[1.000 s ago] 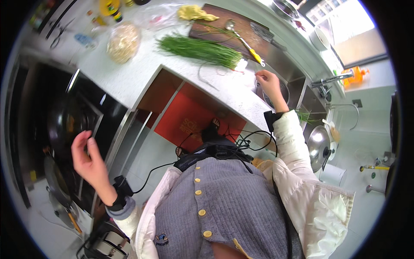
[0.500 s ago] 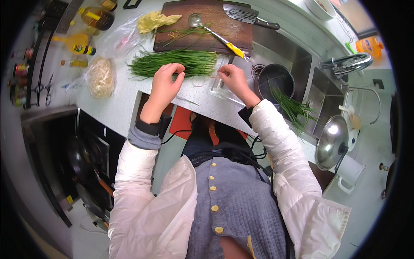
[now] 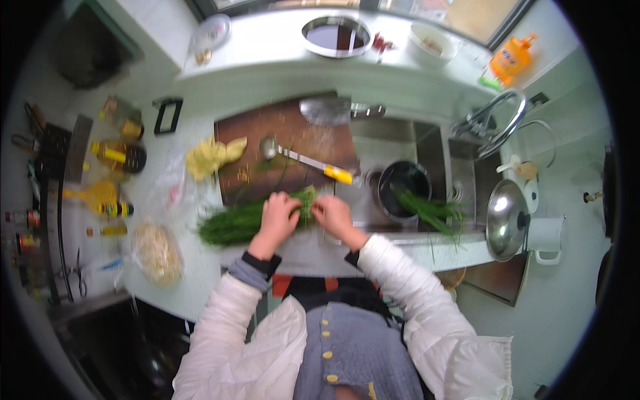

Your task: The person snaps the tough ends off green onion stalks one by one and places the trimmed stalks into a metal bowl in the sink. The person occasionally picks up a new stalk from the cutting board and continues the trimming process.

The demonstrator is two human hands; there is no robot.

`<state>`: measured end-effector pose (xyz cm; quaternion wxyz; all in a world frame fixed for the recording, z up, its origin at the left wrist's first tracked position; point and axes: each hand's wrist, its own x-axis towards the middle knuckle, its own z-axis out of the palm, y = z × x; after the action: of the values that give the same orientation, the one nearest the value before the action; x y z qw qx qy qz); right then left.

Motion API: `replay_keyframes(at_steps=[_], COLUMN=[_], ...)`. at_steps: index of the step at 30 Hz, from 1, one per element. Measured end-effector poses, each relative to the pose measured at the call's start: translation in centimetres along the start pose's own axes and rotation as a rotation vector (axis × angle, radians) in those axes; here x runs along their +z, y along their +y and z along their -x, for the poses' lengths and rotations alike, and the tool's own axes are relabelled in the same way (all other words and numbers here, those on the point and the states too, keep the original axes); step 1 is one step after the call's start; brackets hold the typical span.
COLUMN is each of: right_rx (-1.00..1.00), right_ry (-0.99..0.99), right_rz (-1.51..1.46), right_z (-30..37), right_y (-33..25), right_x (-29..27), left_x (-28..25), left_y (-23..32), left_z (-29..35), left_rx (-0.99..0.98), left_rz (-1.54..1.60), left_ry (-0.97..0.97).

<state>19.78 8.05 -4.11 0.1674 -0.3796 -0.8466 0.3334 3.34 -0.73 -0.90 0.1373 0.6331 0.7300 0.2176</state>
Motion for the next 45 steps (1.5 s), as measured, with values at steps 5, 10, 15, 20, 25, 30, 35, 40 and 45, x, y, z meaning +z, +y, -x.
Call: replay_keyframes(at_steps=[5,10,15,20,25,30,35,40,45], right_rx=[-0.142,-0.045,0.03,0.18,0.193,0.209,0.278,0.316,0.386], right_ry=[0.133,0.041,-0.062,-0.018,-0.151,-0.137,-0.032,0.027,0.052], right_rz=[-0.048,-0.373,-0.668,-0.836,-1.02,-1.099,-1.241,-1.205,-1.282], right_z=[-0.8,-2.1,-2.2,-2.5,-1.8,-1.9,-1.2,-0.8,-0.6], right_y=[-2.3,-4.3,-5.1,-5.8,-7.8,-7.2,-5.6,-3.8,-1.9], right_x=[-2.2,-3.6,-6.1,-10.0,-10.8,-10.0,-10.4,-11.0,-11.3], left_x=[-1.1,-3.7,-8.2,-11.3,-11.2,-10.8,-10.4,-11.5,-14.2], left_y=[-0.2,-0.7,0.4,2.3,4.1,5.2,5.6,3.5,-1.0], left_z=[-1.0,-2.0,-2.2,-2.5,-2.4,-2.4,-2.0,0.4,4.7], left_rx=[0.085,-0.035,-0.152,-0.331,-0.418,-0.411,-0.46,-0.515,-0.583], left_rz=[0.095,0.508,0.863,1.094,1.208,1.216,1.233,1.095,1.023], left_ry=[0.025,-0.051,-0.249,-0.309,-0.326,-0.323,-0.354,-0.447,-0.461])
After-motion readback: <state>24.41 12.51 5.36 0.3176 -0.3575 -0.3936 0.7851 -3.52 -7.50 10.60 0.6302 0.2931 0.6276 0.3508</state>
